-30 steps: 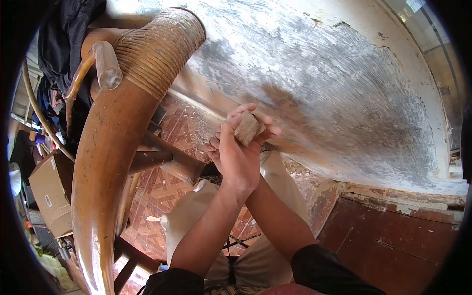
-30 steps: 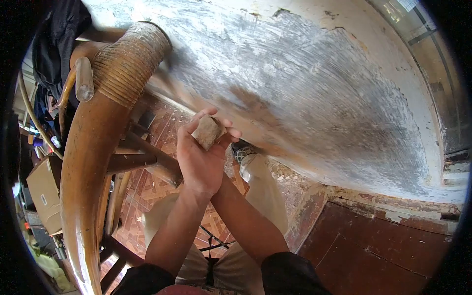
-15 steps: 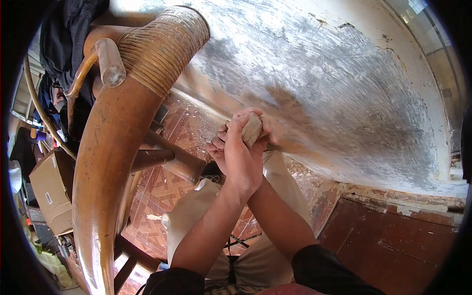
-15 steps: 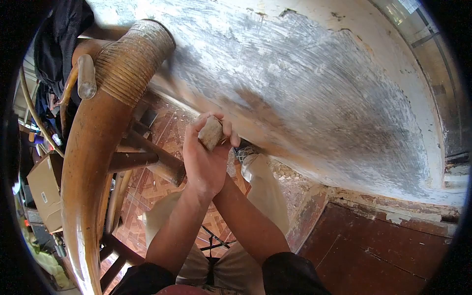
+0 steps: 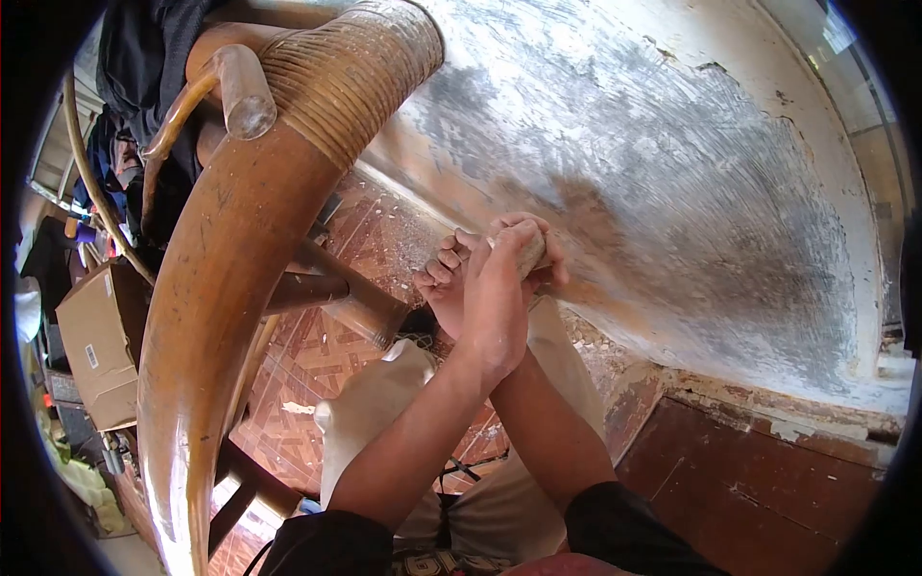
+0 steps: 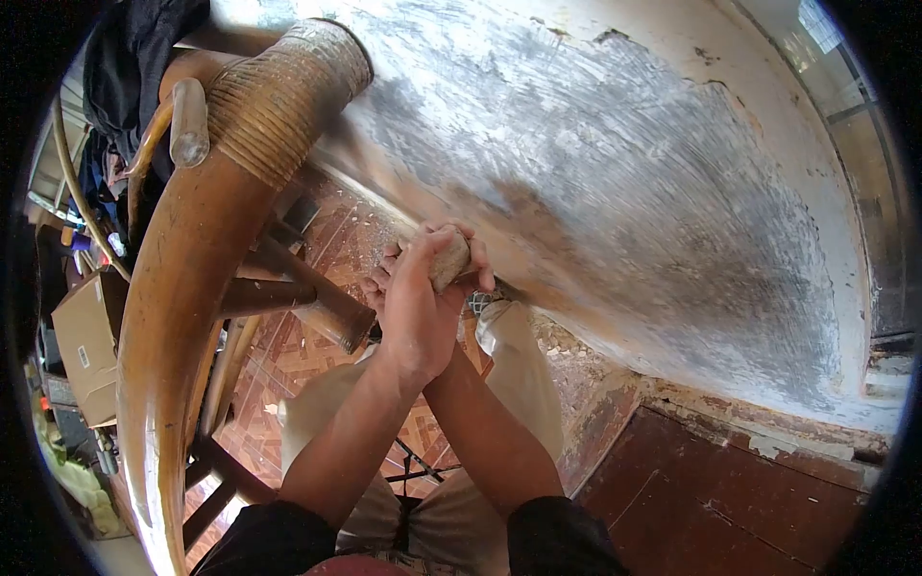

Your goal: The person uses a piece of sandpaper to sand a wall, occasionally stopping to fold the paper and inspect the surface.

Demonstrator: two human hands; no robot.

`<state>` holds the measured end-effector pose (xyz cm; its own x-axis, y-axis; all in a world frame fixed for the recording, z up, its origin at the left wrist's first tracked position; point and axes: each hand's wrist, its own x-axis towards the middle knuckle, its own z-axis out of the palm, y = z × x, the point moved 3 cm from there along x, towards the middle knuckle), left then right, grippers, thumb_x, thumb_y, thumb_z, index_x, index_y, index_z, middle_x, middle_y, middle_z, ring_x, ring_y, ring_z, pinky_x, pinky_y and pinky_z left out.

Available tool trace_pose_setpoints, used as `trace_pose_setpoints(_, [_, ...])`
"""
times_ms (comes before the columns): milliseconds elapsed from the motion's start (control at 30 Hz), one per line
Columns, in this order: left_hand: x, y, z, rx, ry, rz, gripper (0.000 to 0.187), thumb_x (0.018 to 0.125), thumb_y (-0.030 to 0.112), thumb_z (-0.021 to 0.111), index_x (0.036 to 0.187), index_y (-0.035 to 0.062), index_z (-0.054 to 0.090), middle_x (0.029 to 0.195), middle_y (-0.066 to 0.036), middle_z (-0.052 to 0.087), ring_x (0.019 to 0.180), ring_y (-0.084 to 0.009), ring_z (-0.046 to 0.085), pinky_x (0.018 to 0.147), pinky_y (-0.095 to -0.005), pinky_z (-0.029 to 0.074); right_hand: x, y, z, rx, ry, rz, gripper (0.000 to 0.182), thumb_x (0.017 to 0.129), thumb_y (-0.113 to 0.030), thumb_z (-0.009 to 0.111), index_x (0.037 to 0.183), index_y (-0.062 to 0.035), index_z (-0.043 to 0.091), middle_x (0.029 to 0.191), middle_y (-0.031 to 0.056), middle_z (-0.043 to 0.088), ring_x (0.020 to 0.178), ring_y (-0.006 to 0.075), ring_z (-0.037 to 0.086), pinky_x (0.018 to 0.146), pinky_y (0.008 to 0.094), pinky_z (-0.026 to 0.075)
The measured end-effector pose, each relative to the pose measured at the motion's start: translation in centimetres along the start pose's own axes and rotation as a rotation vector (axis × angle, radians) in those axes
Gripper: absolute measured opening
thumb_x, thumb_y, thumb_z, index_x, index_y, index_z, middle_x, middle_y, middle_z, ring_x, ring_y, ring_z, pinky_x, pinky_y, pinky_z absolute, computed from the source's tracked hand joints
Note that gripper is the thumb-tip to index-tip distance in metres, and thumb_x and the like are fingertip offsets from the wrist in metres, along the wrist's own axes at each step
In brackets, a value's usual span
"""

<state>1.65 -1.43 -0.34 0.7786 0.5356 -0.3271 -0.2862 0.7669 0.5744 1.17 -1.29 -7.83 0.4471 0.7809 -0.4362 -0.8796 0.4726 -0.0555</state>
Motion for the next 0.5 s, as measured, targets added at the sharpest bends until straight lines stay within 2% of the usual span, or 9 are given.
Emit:
trace_pose_setpoints(233, [-0.1,-0.3,0.0,0.099,0.027,-0.051,0.025,0.094,0.022,0.043,0.105,0.0021,0.054,0.087,-0.010,0.058,0.074,-0.0233,0.058,0.075,-0.0371,0.047,1.7,0.3,-2.2,-0.010,-0.187,0.091,0.022,0.094,-0.028,0.052,0.084,-0.0088,0.053,0.071,-0.0025,0.050,0.062,0.0139,0.042,0.069,0.0312,0.034])
trace_pose_setpoints(333, [-0.5,0.1,0.3,0.110,0.022,-0.087,0.027,0.094,0.023,0.044,0.105,0.0017,0.055,0.090,-0.012,0.060,0.080,-0.0253,0.062,0.077,-0.0383,0.048,1.6,0.5,-1.7,-0.008,-0.163,0.056,0.023,0.094,-0.029,0.052,0.087,-0.0077,0.056,0.072,-0.0021,0.050,0.063,0.0140,0.043,0.069,0.0314,0.034])
trace_pose_setpoints(367, [-0.6,0.2,0.3,0.113,0.024,-0.083,0.027,0.094,0.023,0.044,0.105,0.0017,0.055,0.090,-0.012,0.060,0.080,-0.0253,0.062,0.077,-0.0383,0.048,1.6,0.6,-1.5,0.069,-0.213,0.035,0.023,0.094,-0.030,0.052,0.090,-0.0074,0.057,0.072,-0.0015,0.050,0.064,0.0144,0.043,0.070,0.0314,0.034])
trace_pose_setpoints(467, [-0.7,0.2,0.5,0.049,-0.056,-0.095,0.029,0.094,0.024,0.045,0.109,0.0005,0.054,0.094,-0.014,0.061,0.086,-0.0282,0.064,0.080,-0.0389,0.049,1.5,0.4,-1.0,0.153,-0.274,-0.044,0.025,0.093,-0.031,0.052,0.094,-0.0075,0.059,0.072,-0.0003,0.050,0.067,0.0154,0.044,0.071,0.0317,0.035])
trace_pose_setpoints(500, [-0.7,0.0,0.7,0.037,-0.162,-0.145,0.030,0.093,0.024,0.045,0.111,0.0019,0.053,0.099,-0.014,0.060,0.089,-0.0281,0.064,0.080,-0.0386,0.049,1.2,0.2,-0.6,0.161,-0.282,-0.104,0.026,0.093,-0.032,0.052,0.096,-0.0078,0.060,0.073,0.0003,0.050,0.069,0.0159,0.044,0.072,0.0320,0.035])
